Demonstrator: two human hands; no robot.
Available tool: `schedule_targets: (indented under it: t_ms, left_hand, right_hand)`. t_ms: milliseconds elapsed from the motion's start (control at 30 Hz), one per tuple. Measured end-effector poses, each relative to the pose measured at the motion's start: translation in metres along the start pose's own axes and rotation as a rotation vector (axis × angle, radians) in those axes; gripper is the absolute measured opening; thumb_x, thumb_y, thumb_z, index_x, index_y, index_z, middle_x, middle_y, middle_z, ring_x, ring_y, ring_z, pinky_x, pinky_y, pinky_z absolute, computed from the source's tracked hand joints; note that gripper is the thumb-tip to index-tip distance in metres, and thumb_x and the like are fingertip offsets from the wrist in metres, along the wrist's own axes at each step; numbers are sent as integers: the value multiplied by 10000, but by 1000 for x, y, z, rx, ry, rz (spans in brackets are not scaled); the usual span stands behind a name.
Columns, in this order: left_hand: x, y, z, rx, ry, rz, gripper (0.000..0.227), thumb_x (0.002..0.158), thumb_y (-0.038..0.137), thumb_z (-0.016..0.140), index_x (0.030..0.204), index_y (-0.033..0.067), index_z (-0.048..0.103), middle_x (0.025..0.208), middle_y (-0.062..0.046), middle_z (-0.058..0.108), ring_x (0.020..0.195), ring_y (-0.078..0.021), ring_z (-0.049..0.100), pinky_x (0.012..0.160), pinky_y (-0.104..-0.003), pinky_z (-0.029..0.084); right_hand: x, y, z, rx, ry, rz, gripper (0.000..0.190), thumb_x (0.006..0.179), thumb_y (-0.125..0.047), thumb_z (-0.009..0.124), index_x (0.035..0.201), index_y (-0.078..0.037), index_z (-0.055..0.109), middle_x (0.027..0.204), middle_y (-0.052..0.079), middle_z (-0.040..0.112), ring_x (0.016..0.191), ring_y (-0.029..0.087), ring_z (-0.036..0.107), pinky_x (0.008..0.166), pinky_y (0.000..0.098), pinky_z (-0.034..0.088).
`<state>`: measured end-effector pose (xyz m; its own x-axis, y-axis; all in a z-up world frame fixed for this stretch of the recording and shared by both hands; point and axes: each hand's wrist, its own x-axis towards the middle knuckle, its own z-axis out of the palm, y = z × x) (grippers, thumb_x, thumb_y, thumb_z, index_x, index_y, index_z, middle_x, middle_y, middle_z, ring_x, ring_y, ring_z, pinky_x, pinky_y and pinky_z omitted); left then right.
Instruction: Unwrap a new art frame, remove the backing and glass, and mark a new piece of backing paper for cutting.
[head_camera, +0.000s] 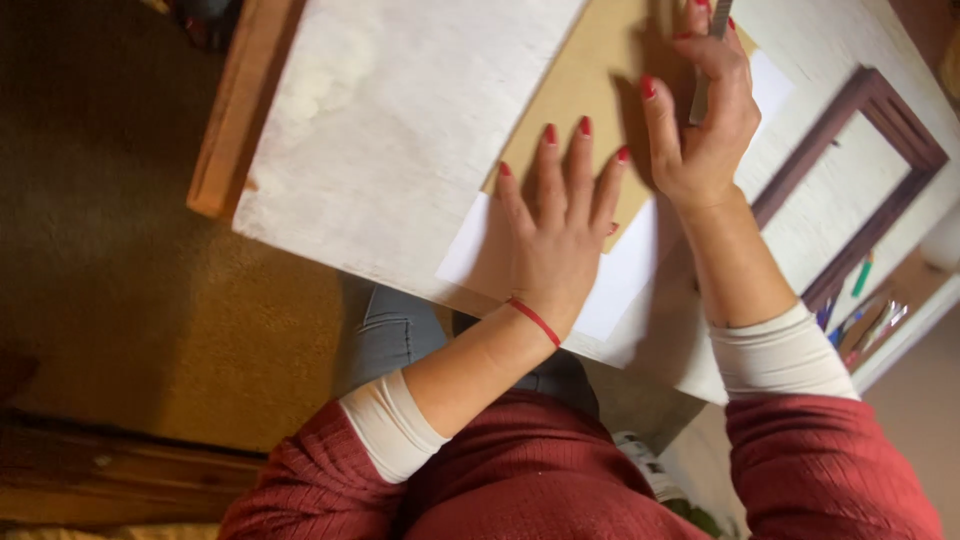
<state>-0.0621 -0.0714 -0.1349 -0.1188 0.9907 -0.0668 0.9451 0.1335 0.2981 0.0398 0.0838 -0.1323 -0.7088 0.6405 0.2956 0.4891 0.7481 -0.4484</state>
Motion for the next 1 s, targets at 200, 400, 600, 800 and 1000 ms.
schedule_targets:
  t_ms: [200,400,600,800,1000]
  left_hand:
    - [21,-9,-14,163,6,134,876,853,647,719,1552,175,481,1542,-224,437,1464,-484,332,1206,-736,208]
    - [80,-18,-54,47,-201,305,1047,605,650,854,1422,78,536,1462,-219,480,1472,-461,322,1187,-715,215]
    - [129,-23,-57,-122,-144,624,1080,651,572,897,1581,184,507,1670,-194,281,1540,-459,145,1171,-774,158]
    - [146,-8,-53,-12,-404,620,1236,565,599,911,1614,232,369,1686,-153,159,1505,-464,20,1052,-871,73]
    - [148,-15,-40,14,-470,506,1310,536,611,906,1646,257,307,1719,-76,111,1550,-428,5,1100,-867,64]
  right_hand:
    - [-78,-15,-12,115,574,461,243,1167,-74,486,1222,28,699,1167,128,766,965,207,748,893,316,579]
    - [-96,-62,-9,383,852,664,347,1128,-176,415,1380,50,491,1289,121,620,996,177,703,924,335,592]
    - [-124,-60,8,419,973,785,256,1165,-101,492,1350,74,519,1216,189,717,1116,229,725,1007,352,621]
    - [-135,-38,17,316,1043,655,50,1134,-57,533,1138,-22,498,950,133,659,836,143,729,702,239,643]
    - [-93,-29,3,358,952,735,33,1101,10,518,1133,8,522,975,120,743,875,138,762,810,272,639]
